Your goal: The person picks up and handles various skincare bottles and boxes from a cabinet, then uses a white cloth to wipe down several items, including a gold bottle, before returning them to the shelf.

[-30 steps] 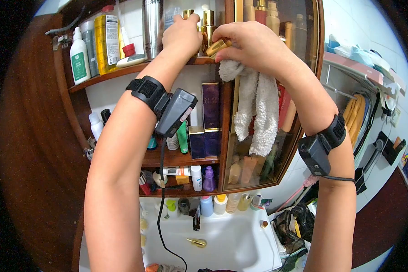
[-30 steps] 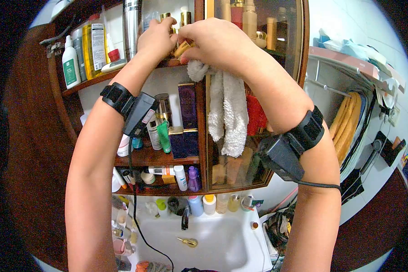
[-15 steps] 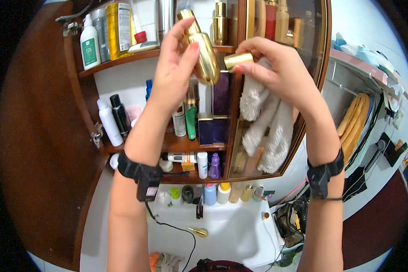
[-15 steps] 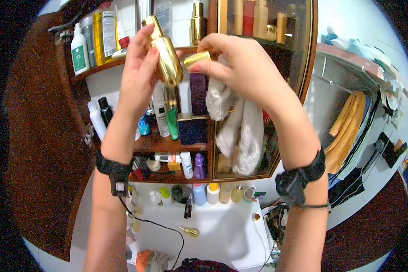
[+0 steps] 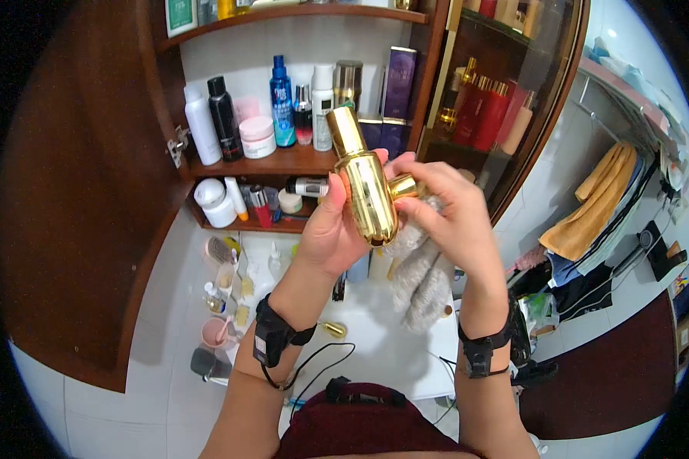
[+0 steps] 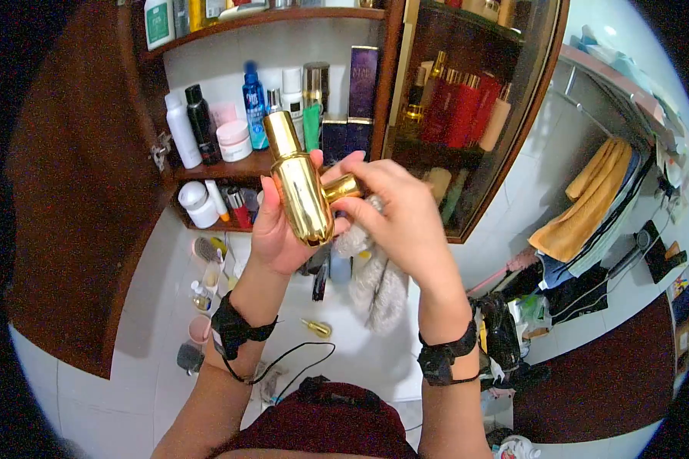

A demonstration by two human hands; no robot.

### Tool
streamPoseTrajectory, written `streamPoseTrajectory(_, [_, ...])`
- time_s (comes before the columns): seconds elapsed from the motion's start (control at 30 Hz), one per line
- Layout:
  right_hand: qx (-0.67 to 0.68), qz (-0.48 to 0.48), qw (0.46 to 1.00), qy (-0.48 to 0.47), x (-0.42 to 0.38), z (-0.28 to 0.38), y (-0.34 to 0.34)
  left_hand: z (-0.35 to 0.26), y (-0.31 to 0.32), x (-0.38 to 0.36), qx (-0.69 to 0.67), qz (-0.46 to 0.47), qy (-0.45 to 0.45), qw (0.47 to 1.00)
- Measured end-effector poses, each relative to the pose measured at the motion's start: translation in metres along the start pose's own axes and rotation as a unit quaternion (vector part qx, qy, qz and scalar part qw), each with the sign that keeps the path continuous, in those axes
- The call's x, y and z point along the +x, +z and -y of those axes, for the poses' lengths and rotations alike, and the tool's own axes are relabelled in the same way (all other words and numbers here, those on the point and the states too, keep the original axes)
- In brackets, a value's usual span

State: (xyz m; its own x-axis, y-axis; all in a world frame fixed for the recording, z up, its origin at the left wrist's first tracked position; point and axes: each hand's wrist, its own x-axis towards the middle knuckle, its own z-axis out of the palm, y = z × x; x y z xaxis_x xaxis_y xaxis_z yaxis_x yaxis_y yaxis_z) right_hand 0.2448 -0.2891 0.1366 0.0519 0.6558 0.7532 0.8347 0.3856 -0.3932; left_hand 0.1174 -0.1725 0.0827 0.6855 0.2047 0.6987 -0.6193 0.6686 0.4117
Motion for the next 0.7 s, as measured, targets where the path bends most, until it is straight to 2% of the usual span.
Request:
streamPoseTrajectory(0.07, [0.027, -0.002, 0.999, 0.027, -0.013, -0.001, 0.009, 0.008, 0.003, -0.011, 0.077, -0.061, 0.008, 0.995])
streamPoseTrajectory(0.13, [0.045, -0.023, 0.998, 0.04, -0.021, -0.001, 0.011, 0.014, 0.005, -0.021, 0.041, -0.107, 0.006, 0.993])
streamPoseTrajectory(0.17, [0.084, -0.008, 0.994, 0.07, -0.027, -0.005, 0.007, 0.015, 0.005, -0.025, 0.024, -0.129, 0.004, 0.991])
streamPoseTrajectory(0.23, [0.21, -0.042, 0.966, 0.145, -0.035, -0.007, 0.001, 0.018, 0.0, -0.033, -0.012, -0.15, 0.018, 0.988])
streamPoseTrajectory(0.27, [0.271, -0.06, 0.944, 0.18, -0.039, -0.008, -0.003, 0.018, -0.002, -0.037, -0.029, -0.16, 0.026, 0.986])
streamPoseTrajectory(0.3, [0.332, -0.063, 0.925, 0.174, -0.043, -0.015, -0.008, 0.016, -0.003, -0.04, 0.001, -0.156, 0.026, 0.987])
streamPoseTrajectory(0.33, [0.455, -0.058, 0.868, 0.189, -0.046, -0.018, -0.014, 0.016, -0.003, -0.043, 0.003, -0.139, 0.025, 0.99])
streamPoseTrajectory(0.4, [0.583, -0.064, 0.793, 0.165, -0.049, -0.019, -0.023, 0.015, -0.003, -0.048, 0.007, -0.105, 0.025, 0.994])
streamPoseTrajectory(0.43, [0.615, -0.075, 0.77, 0.152, -0.048, -0.013, -0.026, 0.015, 0.002, -0.05, 0.025, -0.13, 0.018, 0.991])
streamPoseTrajectory(0.53, [0.625, -0.126, 0.761, 0.118, -0.039, 0.007, -0.028, 0.017, -0.003, -0.059, 0.002, -0.073, -0.006, 0.997])
streamPoseTrajectory(0.57, [0.613, -0.118, 0.776, 0.091, -0.037, 0.004, -0.029, 0.019, -0.003, -0.061, 0.008, -0.087, -0.01, 0.996])
streamPoseTrajectory(0.67, [0.655, -0.162, 0.73, 0.108, -0.033, 0.006, -0.021, 0.02, -0.006, -0.062, -0.035, 0.014, -0.024, 0.999])
streamPoseTrajectory(0.7, [0.622, -0.171, 0.76, 0.083, -0.028, 0.005, -0.013, 0.015, -0.002, -0.066, 0.025, -0.024, -0.054, 0.998])
